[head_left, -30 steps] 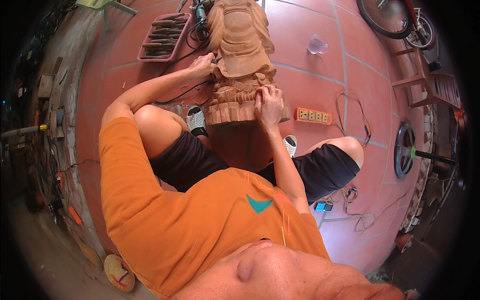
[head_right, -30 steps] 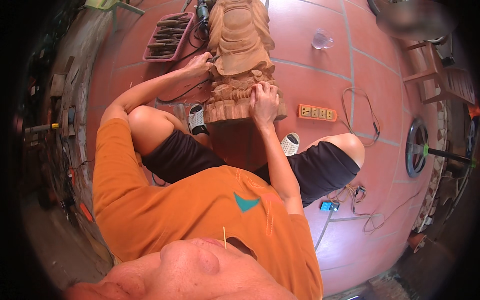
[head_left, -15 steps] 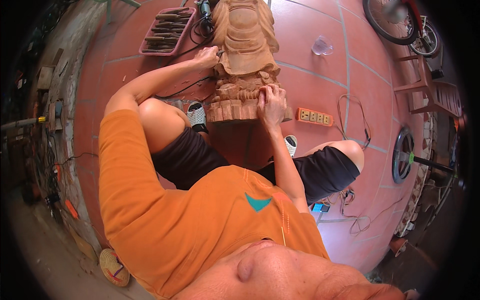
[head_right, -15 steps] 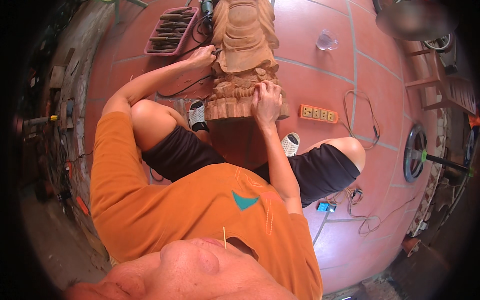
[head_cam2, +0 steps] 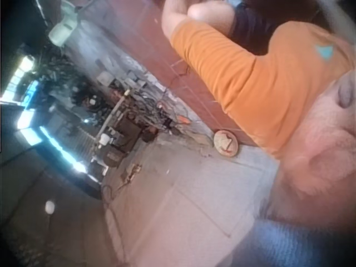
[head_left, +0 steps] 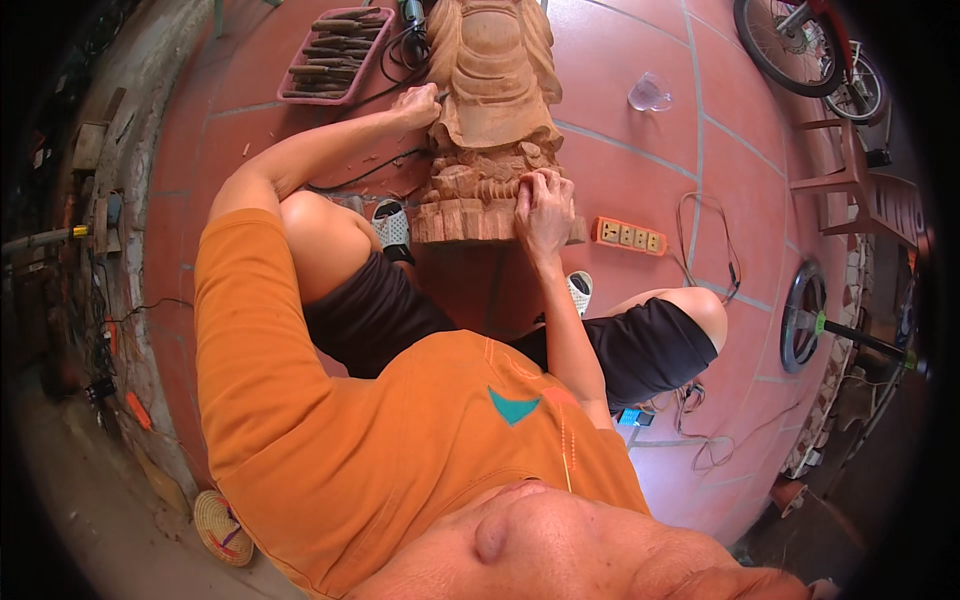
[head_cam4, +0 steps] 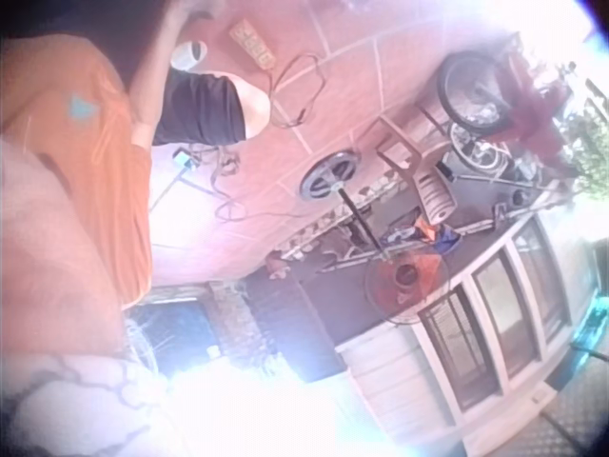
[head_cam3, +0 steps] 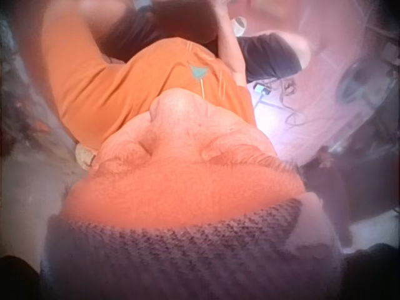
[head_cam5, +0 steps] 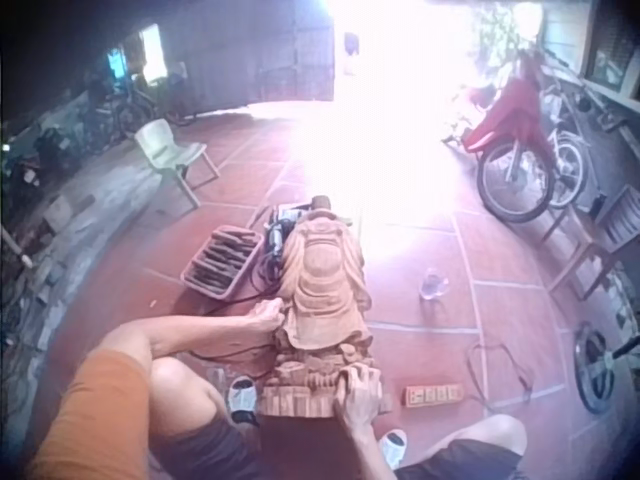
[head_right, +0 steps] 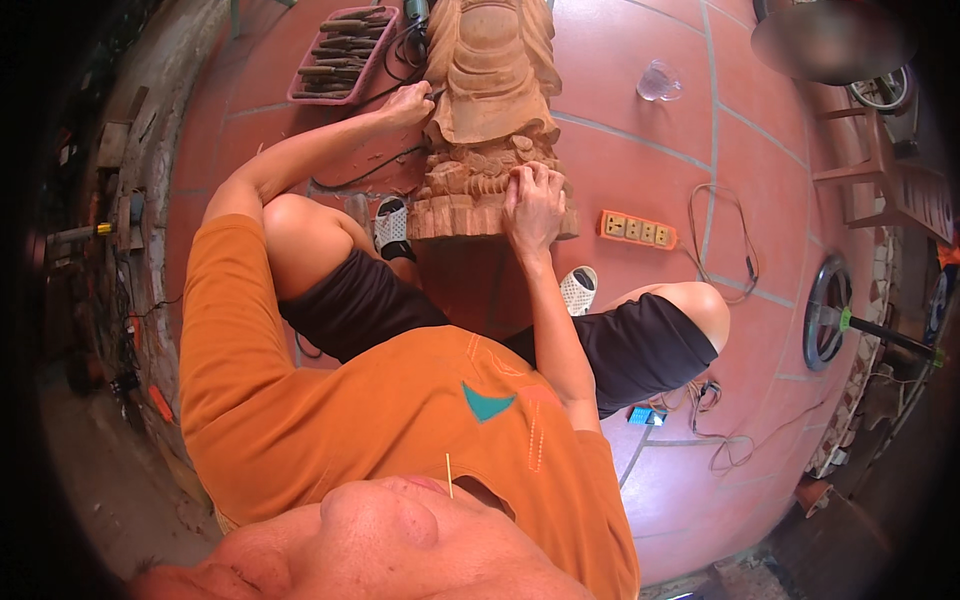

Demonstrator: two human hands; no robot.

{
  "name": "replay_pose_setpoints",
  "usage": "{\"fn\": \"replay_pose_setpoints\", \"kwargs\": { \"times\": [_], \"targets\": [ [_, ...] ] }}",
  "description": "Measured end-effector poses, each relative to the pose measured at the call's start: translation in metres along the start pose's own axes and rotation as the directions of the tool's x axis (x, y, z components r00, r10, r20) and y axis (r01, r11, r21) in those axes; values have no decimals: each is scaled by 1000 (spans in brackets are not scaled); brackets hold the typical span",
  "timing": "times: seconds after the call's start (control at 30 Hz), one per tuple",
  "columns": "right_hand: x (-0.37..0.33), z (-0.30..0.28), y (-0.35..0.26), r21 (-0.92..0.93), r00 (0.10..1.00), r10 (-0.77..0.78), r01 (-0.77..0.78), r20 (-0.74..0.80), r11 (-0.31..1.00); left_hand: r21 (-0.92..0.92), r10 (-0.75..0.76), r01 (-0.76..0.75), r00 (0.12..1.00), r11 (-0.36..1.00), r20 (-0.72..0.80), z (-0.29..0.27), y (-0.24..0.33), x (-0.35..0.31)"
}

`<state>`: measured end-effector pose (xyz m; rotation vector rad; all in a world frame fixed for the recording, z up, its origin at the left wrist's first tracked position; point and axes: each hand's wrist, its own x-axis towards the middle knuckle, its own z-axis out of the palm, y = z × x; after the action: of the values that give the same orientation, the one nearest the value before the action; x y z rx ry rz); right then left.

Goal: The person carves a wooden sculpture using a hand chisel and a rotary tool. They refine the base and details of the sculpture, occasionally pausing to touch their face.

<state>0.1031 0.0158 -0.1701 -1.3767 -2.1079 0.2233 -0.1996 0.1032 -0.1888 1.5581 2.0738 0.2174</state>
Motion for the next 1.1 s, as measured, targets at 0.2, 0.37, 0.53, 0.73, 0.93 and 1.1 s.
{"fn": "replay_pose_setpoints", "kwargs": {
  "times": [0.2,0.37,0.53,0.73,0.93,1.1],
  "targets": [
    [-1,1,4,22,1000,-11,11,1,1000,-9,29,-29,996,1000,86,-3,2,-4],
    [0,-1,1,7,1000,11,-11,2,1000,-44,76,-74,997,996,30,7,-6,-15],
    [1,-2,-2,11,1000,6,-6,3,1000,38,52,-50,998,998,-36,4,-8,4],
    [0,1,3,17,1000,-6,6,-2,1000,50,109,-111,993,993,33,-6,-6,7],
    [1,-1,-2,15,1000,10,-10,1,1000,52,131,-135,989,990,71,-17,-2,-14],
    [1,-1,-1,12,1000,8,-8,11,1000,121,103,-105,994,987,22,-9,-2,-5]
  ]
}}
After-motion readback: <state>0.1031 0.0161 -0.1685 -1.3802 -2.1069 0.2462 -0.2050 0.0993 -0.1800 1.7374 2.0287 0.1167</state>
